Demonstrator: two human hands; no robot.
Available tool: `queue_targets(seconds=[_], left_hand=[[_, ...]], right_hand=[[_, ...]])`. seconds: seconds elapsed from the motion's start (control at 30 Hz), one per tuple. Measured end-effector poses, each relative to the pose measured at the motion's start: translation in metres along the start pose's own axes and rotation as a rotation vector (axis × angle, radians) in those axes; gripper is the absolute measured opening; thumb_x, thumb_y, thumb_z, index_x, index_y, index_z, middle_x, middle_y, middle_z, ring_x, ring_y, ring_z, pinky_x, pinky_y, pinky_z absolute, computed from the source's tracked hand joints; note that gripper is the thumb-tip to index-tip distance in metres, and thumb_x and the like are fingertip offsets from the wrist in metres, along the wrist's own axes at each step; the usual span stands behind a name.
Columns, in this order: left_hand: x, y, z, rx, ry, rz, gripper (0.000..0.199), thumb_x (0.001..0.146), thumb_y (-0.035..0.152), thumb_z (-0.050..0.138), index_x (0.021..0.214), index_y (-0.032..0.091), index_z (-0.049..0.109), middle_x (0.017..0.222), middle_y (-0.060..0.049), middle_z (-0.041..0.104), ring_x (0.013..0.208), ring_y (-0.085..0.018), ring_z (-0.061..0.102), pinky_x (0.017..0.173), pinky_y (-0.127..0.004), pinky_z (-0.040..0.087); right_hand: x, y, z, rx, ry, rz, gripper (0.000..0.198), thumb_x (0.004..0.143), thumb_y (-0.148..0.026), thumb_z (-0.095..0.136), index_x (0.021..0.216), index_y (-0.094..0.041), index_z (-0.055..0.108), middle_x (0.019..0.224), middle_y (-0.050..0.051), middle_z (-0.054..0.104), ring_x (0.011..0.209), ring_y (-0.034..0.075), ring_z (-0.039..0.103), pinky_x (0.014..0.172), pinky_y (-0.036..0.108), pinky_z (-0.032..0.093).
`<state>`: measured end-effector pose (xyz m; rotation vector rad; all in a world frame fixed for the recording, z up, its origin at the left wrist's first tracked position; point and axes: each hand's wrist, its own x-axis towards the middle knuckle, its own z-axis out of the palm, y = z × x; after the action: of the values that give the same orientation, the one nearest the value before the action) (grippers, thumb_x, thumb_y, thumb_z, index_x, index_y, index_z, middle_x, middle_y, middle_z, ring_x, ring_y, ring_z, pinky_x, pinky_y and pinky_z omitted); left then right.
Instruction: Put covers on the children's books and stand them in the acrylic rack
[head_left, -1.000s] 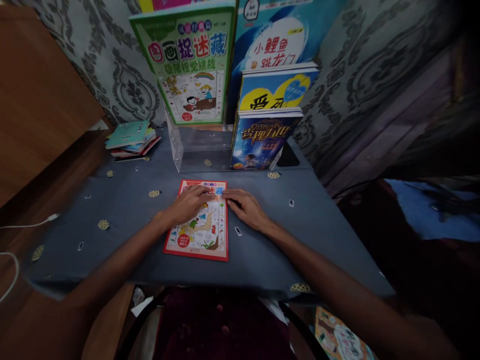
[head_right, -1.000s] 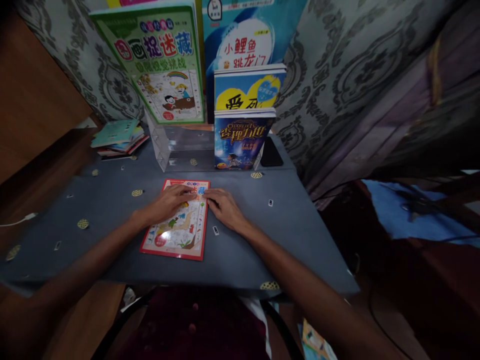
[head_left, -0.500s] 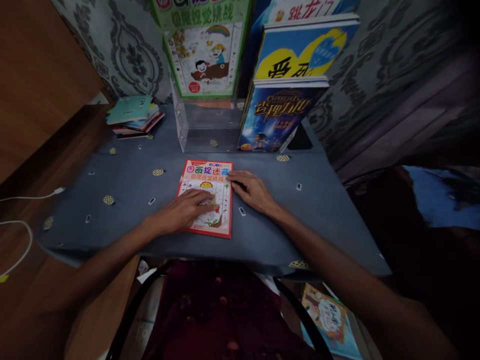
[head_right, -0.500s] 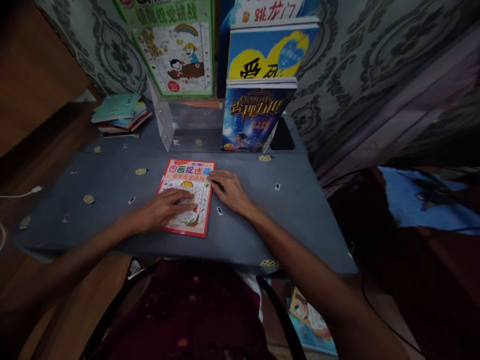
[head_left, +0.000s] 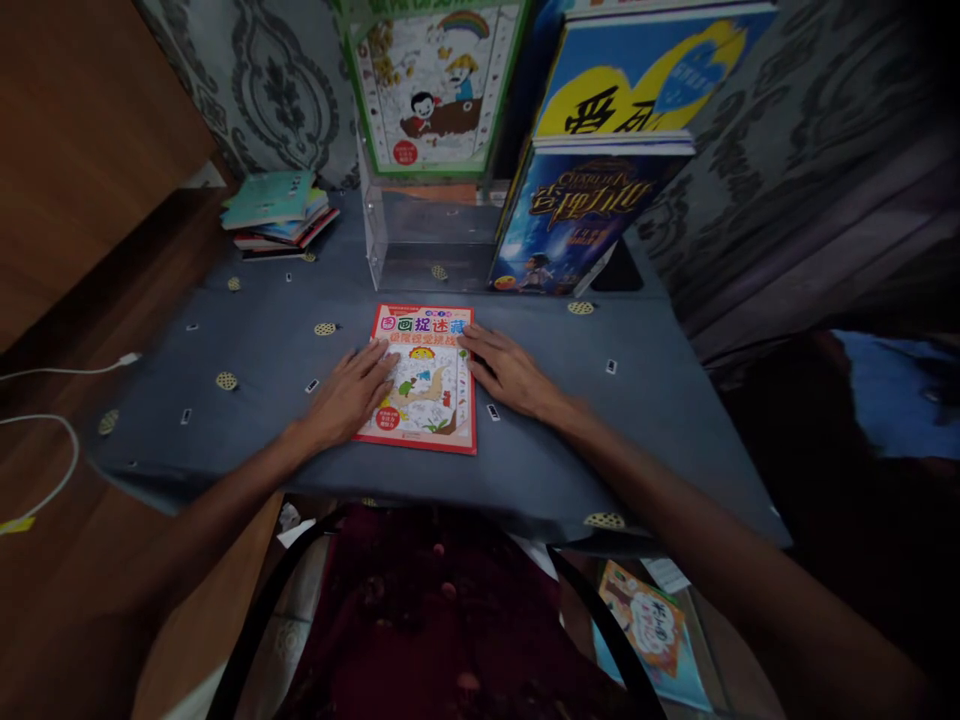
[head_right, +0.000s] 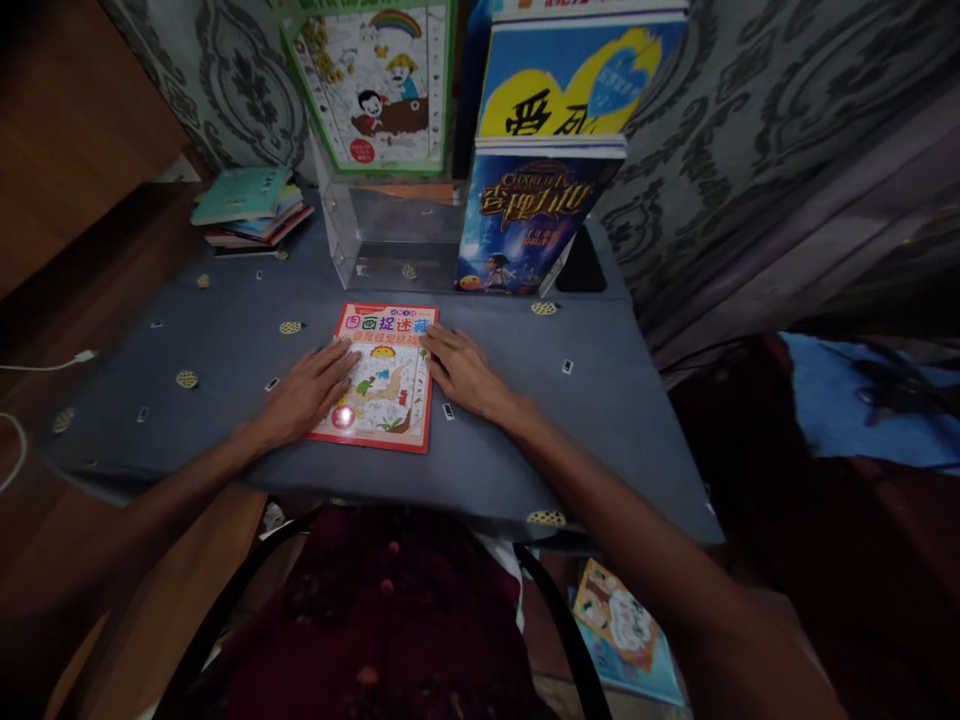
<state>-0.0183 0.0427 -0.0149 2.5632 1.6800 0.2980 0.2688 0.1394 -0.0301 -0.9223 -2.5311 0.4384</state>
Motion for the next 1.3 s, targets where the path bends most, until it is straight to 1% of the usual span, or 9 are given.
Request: queue_targets(seconds=[0.2, 0.4, 0.63, 0.73, 0.83, 1.0, 1.13, 1.2, 1.3], left_hand=[[0.006, 0.011, 0.003, 0.033, 0.027, -0.078, 0.050, 0.105, 0.037, 0.031, 0.146, 0.012, 0.046, 0.157, -0.018, 0.040, 0.147, -0.030, 0.035, 0.118, -0.052, 0.033], [0.005, 0.012, 0.002, 0.020, 0.029, -0.085, 0.048, 0.104, 0.034, 0.033, 0.145, 0.012, 0.046, 0.157, -0.018, 0.040, 0.147, -0.029, 0.035, 0.119, -0.051, 0.031], [0.004, 0.014, 0.002, -0.002, 0.049, -0.123, 0.047, 0.103, 0.034, 0.038, 0.144, 0.013, 0.048, 0.159, -0.019, 0.036, 0.149, -0.032, 0.032, 0.119, -0.052, 0.031], [0.003, 0.014, 0.003, -0.006, 0.056, -0.188, 0.050, 0.101, 0.037, 0.043, 0.144, 0.012, 0.048, 0.159, -0.021, 0.033, 0.150, -0.037, 0.026, 0.117, -0.055, 0.032], [0.004, 0.012, 0.002, -0.080, 0.072, -0.236, 0.050, 0.099, 0.037, 0.047, 0.144, 0.013, 0.047, 0.156, -0.020, 0.039, 0.149, -0.037, 0.029, 0.117, -0.057, 0.030], [0.016, -0.003, -0.007, -0.547, 0.183, -0.287, 0.047, 0.092, 0.030, 0.056, 0.137, 0.016, 0.054, 0.136, -0.015, 0.061, 0.131, -0.032, 0.053, 0.112, -0.051, 0.040], [0.025, -0.013, -0.016, -1.107, 0.277, -0.475, 0.052, 0.082, 0.028, 0.067, 0.132, 0.018, 0.054, 0.121, -0.012, 0.068, 0.111, -0.026, 0.066, 0.092, -0.041, 0.056], [0.027, -0.013, -0.018, -1.296, 0.265, -0.600, 0.053, 0.079, 0.026, 0.070, 0.128, 0.018, 0.055, 0.116, -0.012, 0.070, 0.100, -0.024, 0.070, 0.078, -0.034, 0.059], [0.029, -0.010, -0.019, -1.485, 0.147, -0.711, 0.040, 0.076, 0.019, 0.071, 0.115, 0.014, 0.062, 0.099, -0.010, 0.074, 0.084, -0.022, 0.074, 0.067, -0.031, 0.061]], right_hand=[[0.018, 0.000, 0.001, -0.035, -0.054, 0.048, 0.048, 0.099, -0.023, 0.037, 0.144, -0.013, 0.051, 0.153, 0.016, 0.048, 0.144, 0.028, 0.041, 0.119, 0.056, 0.032], [-0.012, -0.024, 0.004, -0.131, -0.104, -0.002, 0.054, 0.103, -0.036, 0.033, 0.153, -0.015, 0.037, 0.160, 0.014, 0.036, 0.151, 0.028, 0.027, 0.120, 0.059, 0.025], [-0.044, -0.048, 0.002, -0.210, -0.130, -0.034, 0.057, 0.105, -0.042, 0.029, 0.156, -0.016, 0.031, 0.161, 0.016, 0.033, 0.152, 0.029, 0.024, 0.120, 0.059, 0.025], [-0.048, -0.049, 0.001, -0.224, -0.143, -0.051, 0.062, 0.105, -0.050, 0.028, 0.156, -0.017, 0.030, 0.160, 0.017, 0.035, 0.151, 0.030, 0.025, 0.120, 0.058, 0.026], [-0.048, -0.047, 0.001, -0.233, -0.144, -0.061, 0.069, 0.102, -0.061, 0.028, 0.157, -0.019, 0.028, 0.160, 0.016, 0.035, 0.151, 0.030, 0.026, 0.119, 0.058, 0.026], [-0.049, -0.045, 0.002, -0.218, -0.125, -0.065, 0.075, 0.098, -0.064, 0.037, 0.158, -0.021, 0.025, 0.161, 0.014, 0.034, 0.150, 0.033, 0.028, 0.120, 0.057, 0.026], [-0.049, -0.045, 0.001, -0.186, -0.120, -0.059, 0.075, 0.098, -0.065, 0.036, 0.157, -0.019, 0.029, 0.159, 0.015, 0.037, 0.150, 0.032, 0.029, 0.121, 0.056, 0.026], [-0.048, -0.046, 0.000, -0.155, -0.121, -0.051, 0.075, 0.098, -0.066, 0.036, 0.156, -0.019, 0.032, 0.158, 0.015, 0.039, 0.150, 0.032, 0.029, 0.120, 0.058, 0.026], [-0.049, -0.045, -0.001, -0.103, -0.117, -0.036, 0.073, 0.097, -0.065, 0.042, 0.155, -0.021, 0.034, 0.158, 0.015, 0.039, 0.149, 0.034, 0.030, 0.120, 0.060, 0.025]])
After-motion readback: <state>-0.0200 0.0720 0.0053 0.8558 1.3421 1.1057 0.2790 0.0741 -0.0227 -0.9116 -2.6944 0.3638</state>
